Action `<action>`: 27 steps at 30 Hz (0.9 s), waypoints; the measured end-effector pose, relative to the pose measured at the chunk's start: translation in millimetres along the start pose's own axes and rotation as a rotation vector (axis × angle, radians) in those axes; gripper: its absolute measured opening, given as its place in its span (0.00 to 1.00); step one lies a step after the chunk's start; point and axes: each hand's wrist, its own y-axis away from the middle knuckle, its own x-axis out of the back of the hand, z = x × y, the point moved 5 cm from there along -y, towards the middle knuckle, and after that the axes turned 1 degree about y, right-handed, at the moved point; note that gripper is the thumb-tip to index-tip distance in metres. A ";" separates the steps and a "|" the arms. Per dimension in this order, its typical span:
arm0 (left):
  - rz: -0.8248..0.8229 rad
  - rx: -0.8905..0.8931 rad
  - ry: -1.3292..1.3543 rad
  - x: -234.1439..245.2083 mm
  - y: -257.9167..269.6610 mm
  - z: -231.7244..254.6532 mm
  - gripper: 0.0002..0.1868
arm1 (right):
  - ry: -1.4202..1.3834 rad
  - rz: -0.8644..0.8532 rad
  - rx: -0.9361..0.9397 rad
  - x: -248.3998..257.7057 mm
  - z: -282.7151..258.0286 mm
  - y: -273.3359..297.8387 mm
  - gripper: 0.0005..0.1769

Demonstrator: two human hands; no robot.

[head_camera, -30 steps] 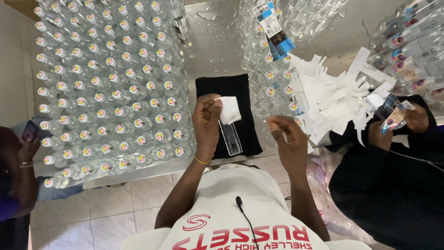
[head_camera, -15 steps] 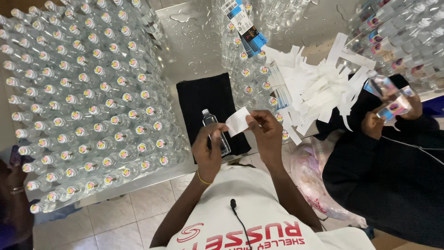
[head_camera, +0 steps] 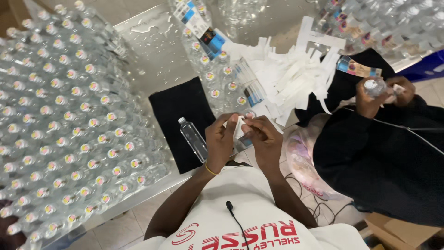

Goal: The person applies labels to clear plastic water bottles. They pick up a bottle, wrap a paper label around it, and place the labeled bottle on a metal table among other bottles. The process is repeated for multiple bottles.

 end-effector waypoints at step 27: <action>-0.349 0.456 0.510 18.7 -23.3 -109.7 0.33 | 0.540 -0.598 0.351 -5.3 -16.2 -3.0 0.23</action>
